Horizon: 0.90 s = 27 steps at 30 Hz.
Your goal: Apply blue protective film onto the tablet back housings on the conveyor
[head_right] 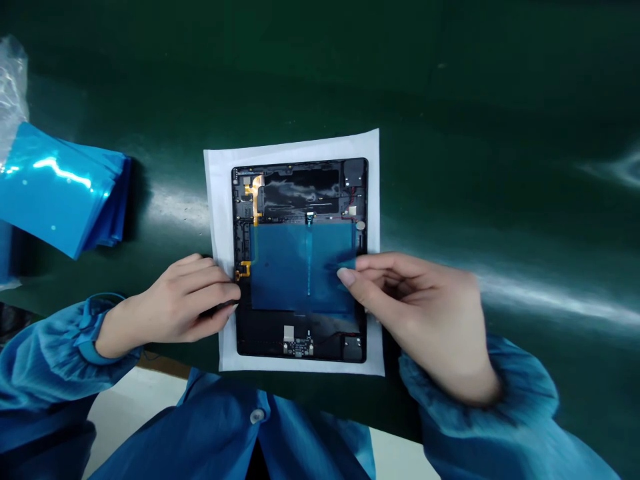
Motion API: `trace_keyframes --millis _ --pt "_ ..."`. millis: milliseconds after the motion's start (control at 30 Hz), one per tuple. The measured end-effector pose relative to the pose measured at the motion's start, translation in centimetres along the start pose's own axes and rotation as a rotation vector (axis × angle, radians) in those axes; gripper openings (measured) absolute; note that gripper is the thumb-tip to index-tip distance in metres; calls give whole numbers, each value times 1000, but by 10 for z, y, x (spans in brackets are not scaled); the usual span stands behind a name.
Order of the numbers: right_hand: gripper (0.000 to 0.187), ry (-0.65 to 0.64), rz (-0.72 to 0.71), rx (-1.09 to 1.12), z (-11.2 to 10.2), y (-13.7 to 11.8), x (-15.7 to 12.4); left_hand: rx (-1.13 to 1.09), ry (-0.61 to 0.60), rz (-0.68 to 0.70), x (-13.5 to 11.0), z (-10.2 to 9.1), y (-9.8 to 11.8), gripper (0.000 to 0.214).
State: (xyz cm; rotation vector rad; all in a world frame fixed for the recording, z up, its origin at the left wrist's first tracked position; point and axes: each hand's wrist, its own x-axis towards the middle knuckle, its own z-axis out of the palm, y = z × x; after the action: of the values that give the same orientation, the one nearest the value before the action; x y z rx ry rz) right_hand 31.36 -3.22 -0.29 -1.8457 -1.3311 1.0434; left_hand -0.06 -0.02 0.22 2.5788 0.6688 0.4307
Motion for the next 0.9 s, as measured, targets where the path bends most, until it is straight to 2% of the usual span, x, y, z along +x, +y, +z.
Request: trace_keyframes --millis 133,233,333,433,533,733,800,900 --pt "24 -19 4 42 1 -1 1 -7 44 -18 -1 -4 2 16" --pt "27 -45 5 94 1 1 2 128 61 -19 3 -9 2 23" --pt "29 -58 18 216 4 6 3 313 28 29 16 -10 3 22" --pt "29 -32 18 328 7 10 5 458 -29 86 34 -8 5 22" --pt "31 -41 4 354 10 10 7 497 -109 99 54 -1 8 26" --pt "32 38 -64 370 15 14 11 431 -329 55 92 12 16 50" --pt "28 56 -92 354 16 18 12 395 -364 13 100 15 19 59" --pt "24 55 -128 292 14 20 12 346 -399 -13 107 13 17 61"
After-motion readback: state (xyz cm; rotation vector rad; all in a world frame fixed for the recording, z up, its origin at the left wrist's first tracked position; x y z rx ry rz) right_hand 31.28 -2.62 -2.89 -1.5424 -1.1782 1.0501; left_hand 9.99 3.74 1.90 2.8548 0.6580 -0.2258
